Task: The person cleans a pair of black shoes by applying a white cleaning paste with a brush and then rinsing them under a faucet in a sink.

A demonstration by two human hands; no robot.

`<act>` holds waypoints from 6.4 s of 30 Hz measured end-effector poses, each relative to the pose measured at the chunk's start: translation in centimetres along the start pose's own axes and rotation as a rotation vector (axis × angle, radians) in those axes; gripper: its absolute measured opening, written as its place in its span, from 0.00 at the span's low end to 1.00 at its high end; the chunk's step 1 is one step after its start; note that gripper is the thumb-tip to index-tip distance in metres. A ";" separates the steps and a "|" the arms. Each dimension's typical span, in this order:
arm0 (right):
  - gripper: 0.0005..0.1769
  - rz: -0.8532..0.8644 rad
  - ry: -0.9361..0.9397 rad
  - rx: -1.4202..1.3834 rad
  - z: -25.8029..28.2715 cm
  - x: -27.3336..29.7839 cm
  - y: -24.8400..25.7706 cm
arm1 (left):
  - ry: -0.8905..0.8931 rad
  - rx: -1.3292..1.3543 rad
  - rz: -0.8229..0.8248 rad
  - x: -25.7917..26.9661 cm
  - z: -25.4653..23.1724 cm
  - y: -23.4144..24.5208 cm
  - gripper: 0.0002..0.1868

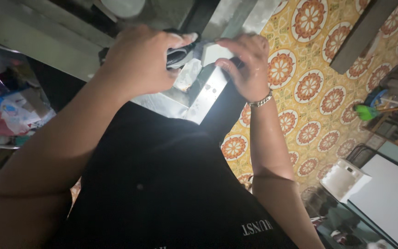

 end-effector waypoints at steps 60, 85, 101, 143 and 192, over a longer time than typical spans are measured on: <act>0.22 0.116 0.247 0.000 1.5 -2.5 0.0 | -0.036 -0.037 0.022 -0.1 -0.3 0.2 0.37; 0.24 0.015 0.016 0.031 0.6 -0.9 0.5 | -0.044 -0.065 0.055 0.0 -1.1 -0.2 0.37; 0.21 0.024 0.158 0.023 4.0 1.0 0.2 | -0.152 -0.060 0.061 1.8 -0.9 -0.4 0.39; 0.21 0.004 0.204 -0.187 1.8 1.0 2.4 | -0.305 -0.018 -0.104 3.2 -3.8 0.8 0.35; 0.20 -0.060 0.264 -0.095 13.9 0.1 8.5 | -0.293 0.189 -0.439 5.4 -9.6 4.2 0.25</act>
Point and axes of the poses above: each hand's wrist, its own x-axis away from the middle knuckle, its own y-axis out of the back of the hand, z = x × y, the point moved 8 cm from there along -x, towards the middle knuckle, and after that the axes turned 11 degrees about -y, right-handed, at the moved point
